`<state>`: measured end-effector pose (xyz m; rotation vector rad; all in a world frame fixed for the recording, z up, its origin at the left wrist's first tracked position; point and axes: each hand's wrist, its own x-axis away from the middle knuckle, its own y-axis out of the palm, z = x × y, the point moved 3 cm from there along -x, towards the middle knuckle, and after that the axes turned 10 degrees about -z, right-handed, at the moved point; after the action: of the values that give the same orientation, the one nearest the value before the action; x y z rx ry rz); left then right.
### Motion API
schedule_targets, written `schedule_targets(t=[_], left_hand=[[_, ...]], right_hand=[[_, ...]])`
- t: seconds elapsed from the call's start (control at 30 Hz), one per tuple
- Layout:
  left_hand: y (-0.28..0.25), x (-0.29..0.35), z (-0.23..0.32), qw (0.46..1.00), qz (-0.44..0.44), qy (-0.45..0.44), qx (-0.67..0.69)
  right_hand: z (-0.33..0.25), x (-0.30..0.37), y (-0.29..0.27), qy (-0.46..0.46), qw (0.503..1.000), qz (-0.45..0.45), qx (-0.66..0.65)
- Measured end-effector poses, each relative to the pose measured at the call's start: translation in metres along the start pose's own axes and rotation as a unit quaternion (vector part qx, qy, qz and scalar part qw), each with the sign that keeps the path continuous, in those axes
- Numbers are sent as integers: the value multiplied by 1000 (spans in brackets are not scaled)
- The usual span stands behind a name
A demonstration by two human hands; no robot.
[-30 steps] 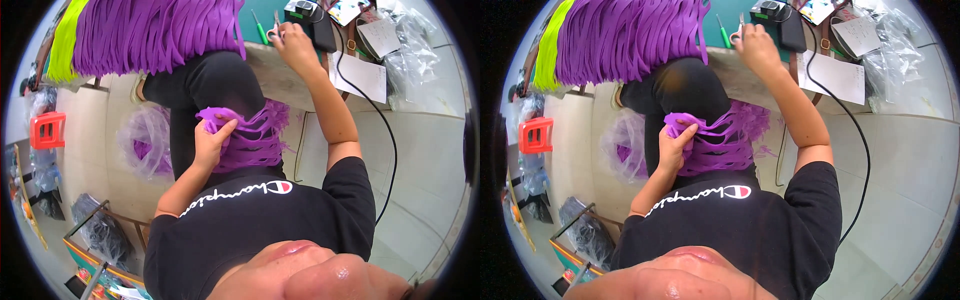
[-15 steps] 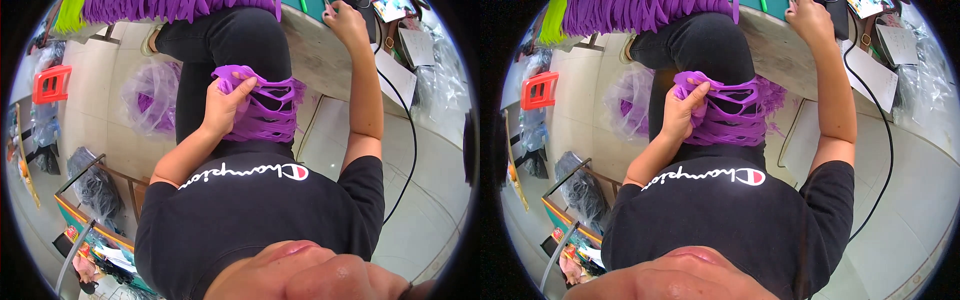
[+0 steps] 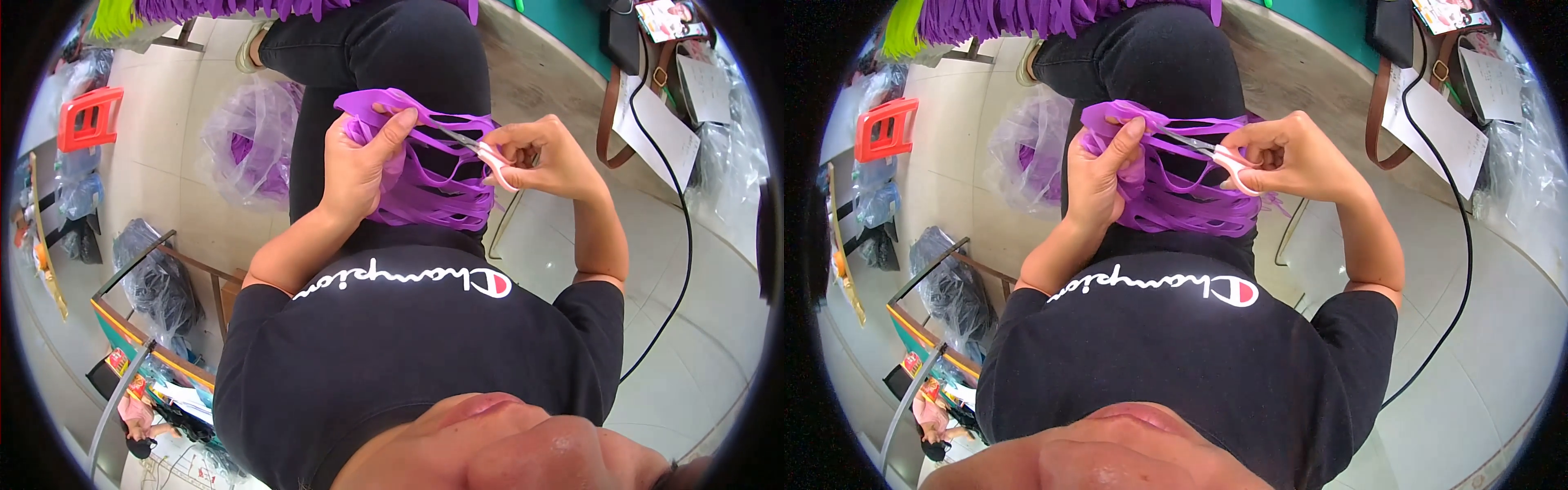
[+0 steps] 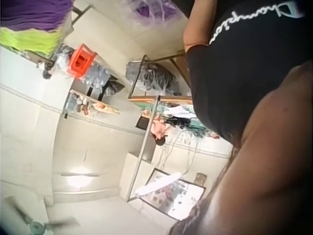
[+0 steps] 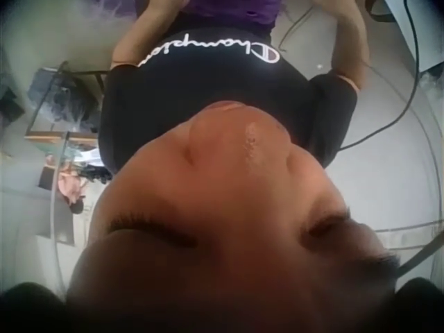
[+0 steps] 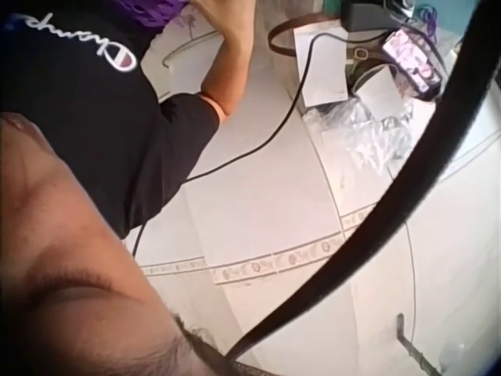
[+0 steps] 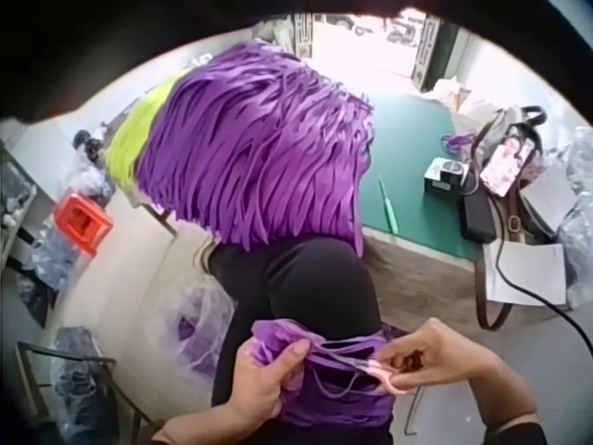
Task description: Assembling or weaving purple plastic strips using a small hook tool.
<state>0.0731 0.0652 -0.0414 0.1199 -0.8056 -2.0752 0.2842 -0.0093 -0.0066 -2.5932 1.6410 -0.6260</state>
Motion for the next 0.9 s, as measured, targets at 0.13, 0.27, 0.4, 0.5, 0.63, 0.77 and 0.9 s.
schedule_targets(t=[0.13,0.27,0.4,0.5,0.63,0.77,0.9], left_hand=[[0,2,0,1000,20,8,-20],[1,3,1,1000,-14,12,-11],[1,2,1,1000,7,13,-26],[-4,3,-1,999,-11,33,-39],[-7,5,-1,999,1,19,-38],[-6,5,1,999,-15,9,-37],[-2,4,1,998,-1,40,-50]], right_hand=[[1,-4,0,17,1000,-10,-7],[6,-5,2,20,999,-17,-18],[2,-4,-1,37,998,-37,-24],[0,-3,-1,39,998,-36,-38],[3,-2,-4,44,996,-62,-41],[0,-3,-4,47,995,-62,-55],[2,-6,-2,42,996,-55,-51]])
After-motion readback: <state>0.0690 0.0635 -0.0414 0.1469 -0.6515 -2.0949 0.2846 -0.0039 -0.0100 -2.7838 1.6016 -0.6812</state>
